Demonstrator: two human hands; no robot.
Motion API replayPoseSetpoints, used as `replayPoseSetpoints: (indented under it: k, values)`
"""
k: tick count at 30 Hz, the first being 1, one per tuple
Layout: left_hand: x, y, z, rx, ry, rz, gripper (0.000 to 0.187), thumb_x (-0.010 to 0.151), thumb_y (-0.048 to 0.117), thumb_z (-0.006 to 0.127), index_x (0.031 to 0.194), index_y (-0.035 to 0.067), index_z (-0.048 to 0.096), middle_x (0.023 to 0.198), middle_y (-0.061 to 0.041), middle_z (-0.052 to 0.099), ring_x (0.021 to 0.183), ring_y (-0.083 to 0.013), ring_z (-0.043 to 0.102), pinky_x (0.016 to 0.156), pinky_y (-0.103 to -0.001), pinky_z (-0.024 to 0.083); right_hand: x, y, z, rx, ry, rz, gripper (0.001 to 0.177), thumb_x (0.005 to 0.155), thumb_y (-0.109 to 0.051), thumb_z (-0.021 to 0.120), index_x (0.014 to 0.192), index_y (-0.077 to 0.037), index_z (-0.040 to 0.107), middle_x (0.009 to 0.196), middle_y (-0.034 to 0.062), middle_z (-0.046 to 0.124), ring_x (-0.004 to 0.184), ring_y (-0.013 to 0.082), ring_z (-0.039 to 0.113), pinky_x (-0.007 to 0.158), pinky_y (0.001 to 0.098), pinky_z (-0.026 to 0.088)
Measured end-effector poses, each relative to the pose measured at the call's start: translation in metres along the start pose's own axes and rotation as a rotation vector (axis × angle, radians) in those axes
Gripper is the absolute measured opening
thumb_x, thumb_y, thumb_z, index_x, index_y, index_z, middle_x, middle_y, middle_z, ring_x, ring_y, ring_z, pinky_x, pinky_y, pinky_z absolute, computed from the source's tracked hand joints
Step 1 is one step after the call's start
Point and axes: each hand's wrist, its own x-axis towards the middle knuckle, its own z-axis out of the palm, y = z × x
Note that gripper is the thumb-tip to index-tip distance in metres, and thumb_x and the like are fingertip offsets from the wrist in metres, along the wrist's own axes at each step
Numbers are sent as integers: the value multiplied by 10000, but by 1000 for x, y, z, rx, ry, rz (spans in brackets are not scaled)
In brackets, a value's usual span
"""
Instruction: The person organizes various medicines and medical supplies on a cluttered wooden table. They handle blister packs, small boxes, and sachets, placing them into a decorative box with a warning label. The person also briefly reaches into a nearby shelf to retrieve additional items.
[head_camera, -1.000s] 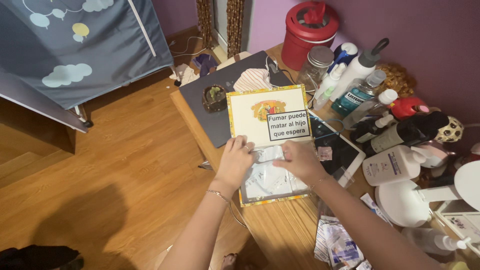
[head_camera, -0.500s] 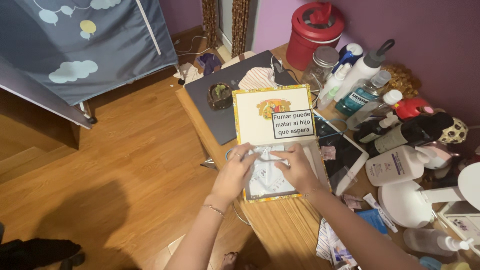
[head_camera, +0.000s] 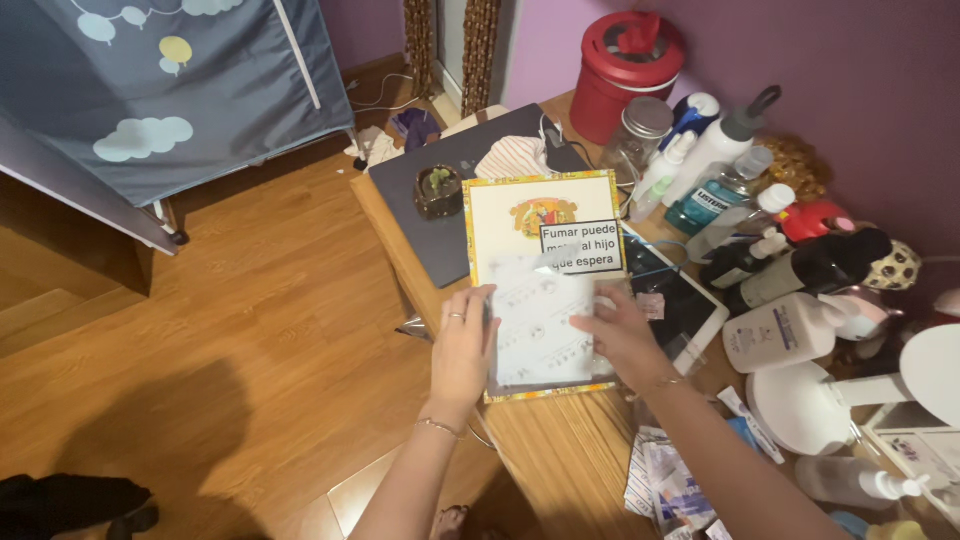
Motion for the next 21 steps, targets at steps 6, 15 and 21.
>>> replayPoseSetpoints:
  k: [6, 15, 21]
  values:
    - [13, 3, -10, -271, 95, -68, 327, 1042, 175, 566, 1340, 40, 562, 1255, -171, 629, 1198, -318, 579, 1042, -423, 450, -8, -63, -18, -20, -27, -196, 425, 871, 18, 687, 1292, 6, 632, 1180, 84, 721, 1037, 154, 679, 879, 293, 555]
    - [24, 6, -16, -282, -41, -92, 224, 965, 189, 649, 1054, 13, 756, 1069, -163, 718, 1053, -324, 645, 944, -403, 493, 26, -87, 5, -842, -428, -441, 362, 824, -42, 707, 1182, 7, 713, 1111, 120, 772, 1032, 180, 711, 908, 311, 546]
    - [3, -5, -3, -189, -104, -177, 145, 913, 96, 693, 1007, 0, 747, 1056, -131, 720, 1039, -319, 657, 936, -388, 517, 56, -34, 25, -1068, -403, -412, 367, 773, -95, 739, 1139, -64, 736, 1119, 145, 746, 1084, 255, 692, 951, 351, 520]
